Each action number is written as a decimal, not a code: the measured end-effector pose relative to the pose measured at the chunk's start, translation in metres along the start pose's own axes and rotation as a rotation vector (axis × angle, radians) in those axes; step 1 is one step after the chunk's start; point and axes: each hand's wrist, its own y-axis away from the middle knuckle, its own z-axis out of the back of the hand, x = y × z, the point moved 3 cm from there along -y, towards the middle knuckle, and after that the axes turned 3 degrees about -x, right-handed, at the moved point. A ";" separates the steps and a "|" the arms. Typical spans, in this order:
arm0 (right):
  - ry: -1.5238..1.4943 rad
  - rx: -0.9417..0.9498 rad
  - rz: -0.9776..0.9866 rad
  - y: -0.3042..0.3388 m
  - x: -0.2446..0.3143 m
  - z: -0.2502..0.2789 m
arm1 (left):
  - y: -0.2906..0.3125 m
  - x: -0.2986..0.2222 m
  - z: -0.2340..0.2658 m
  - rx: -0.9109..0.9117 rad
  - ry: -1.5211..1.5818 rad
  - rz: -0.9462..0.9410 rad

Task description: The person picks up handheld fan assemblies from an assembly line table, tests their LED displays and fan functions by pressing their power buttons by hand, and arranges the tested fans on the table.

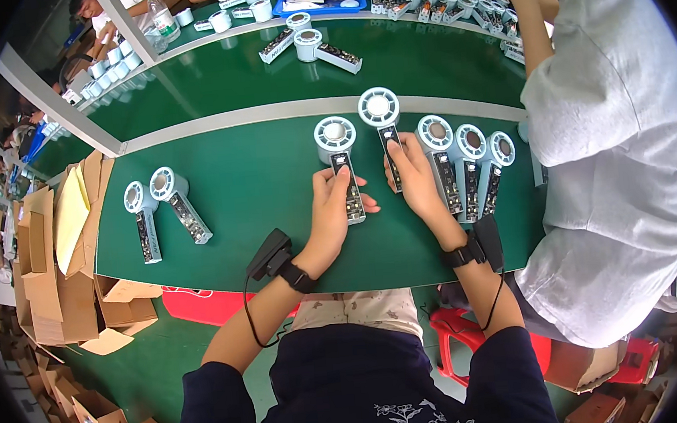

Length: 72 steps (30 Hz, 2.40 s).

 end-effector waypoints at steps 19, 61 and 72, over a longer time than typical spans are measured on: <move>1.215 0.537 0.152 -0.027 0.163 -0.045 | -0.047 -0.095 0.021 0.590 -1.473 -0.333; -0.300 0.382 -0.393 -0.026 0.101 -0.106 | -0.063 -0.210 0.117 0.092 -1.629 -0.684; -0.489 0.323 -0.463 0.090 0.053 -0.082 | 0.049 -0.128 0.136 0.157 -0.877 0.275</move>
